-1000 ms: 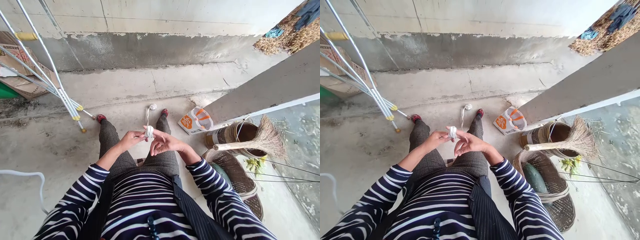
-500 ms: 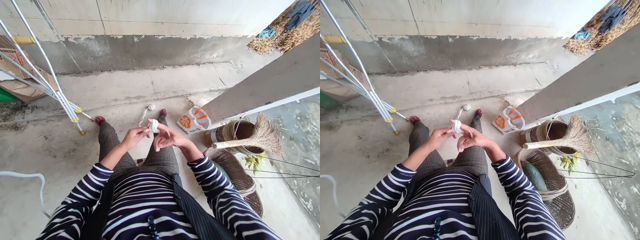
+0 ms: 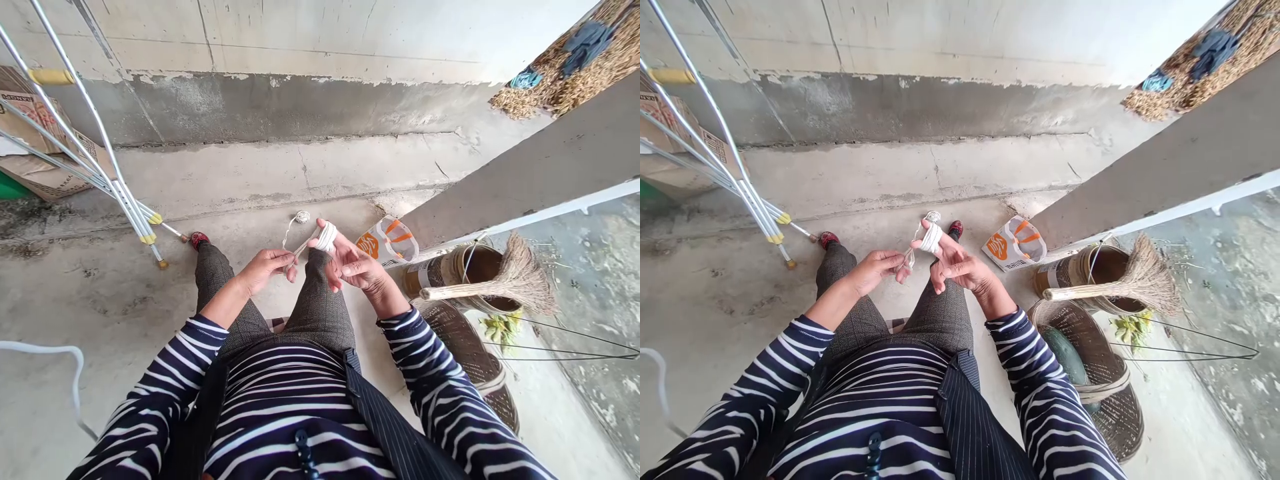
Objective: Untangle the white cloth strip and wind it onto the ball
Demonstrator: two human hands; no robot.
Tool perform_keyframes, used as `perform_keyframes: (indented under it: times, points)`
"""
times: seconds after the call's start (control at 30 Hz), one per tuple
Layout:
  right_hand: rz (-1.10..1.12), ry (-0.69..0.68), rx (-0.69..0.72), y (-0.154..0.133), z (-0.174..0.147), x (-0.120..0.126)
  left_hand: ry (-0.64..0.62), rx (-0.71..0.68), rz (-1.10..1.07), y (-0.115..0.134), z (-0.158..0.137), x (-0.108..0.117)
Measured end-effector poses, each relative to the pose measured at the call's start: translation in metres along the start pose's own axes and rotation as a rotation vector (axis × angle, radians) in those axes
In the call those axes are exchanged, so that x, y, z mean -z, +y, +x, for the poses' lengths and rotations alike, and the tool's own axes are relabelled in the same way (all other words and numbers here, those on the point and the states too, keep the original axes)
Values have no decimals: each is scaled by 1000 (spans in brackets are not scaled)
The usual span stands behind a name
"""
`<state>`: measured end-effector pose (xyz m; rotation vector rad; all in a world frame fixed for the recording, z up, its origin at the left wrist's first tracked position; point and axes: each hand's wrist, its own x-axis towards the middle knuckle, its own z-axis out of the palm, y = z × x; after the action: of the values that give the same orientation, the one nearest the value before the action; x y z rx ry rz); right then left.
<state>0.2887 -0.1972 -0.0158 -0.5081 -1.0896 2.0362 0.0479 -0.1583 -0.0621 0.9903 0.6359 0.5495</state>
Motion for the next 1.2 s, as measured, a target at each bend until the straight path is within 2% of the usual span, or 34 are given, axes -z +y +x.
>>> perform_keyframes:
  times: [0.07, 0.2, 0.4, 0.47, 0.6, 0.7, 0.83, 0.97, 1.1, 1.2]
  points:
    - [-24, -42, -4, -4, 0, 2, -94, 40, -91, 0, 1, 5]
    - [-129, -87, -23, -7, -2, 3, -157, 109, -189, -6, -1, 10]
    - [-376, -100, -111, -17, -1, -7, -295, 245, -53, -10, -6, 4]
    - [-429, -119, -127, -22, 1, -11, -280, 192, 84, -7, -5, 0]
    - [-458, -153, -121, -28, 4, -16, -159, -23, 446, -2, -5, -8]
    - [-469, -142, -124, -29, 5, -18, -107, -101, 528, -1, -9, -12]
    - [-499, -123, -127, -26, 8, -18, -103, -65, 439, -6, -16, -18]
    - [-696, -32, -139, -19, 13, -11, -155, 13, 209, -7, -26, -27]
    - [-954, 24, -186, 0, 15, 0, -199, 65, 75, 8, -41, -34]
    - [-1050, 5, -216, 20, 14, 7, -159, 19, 72, 25, -47, -33]
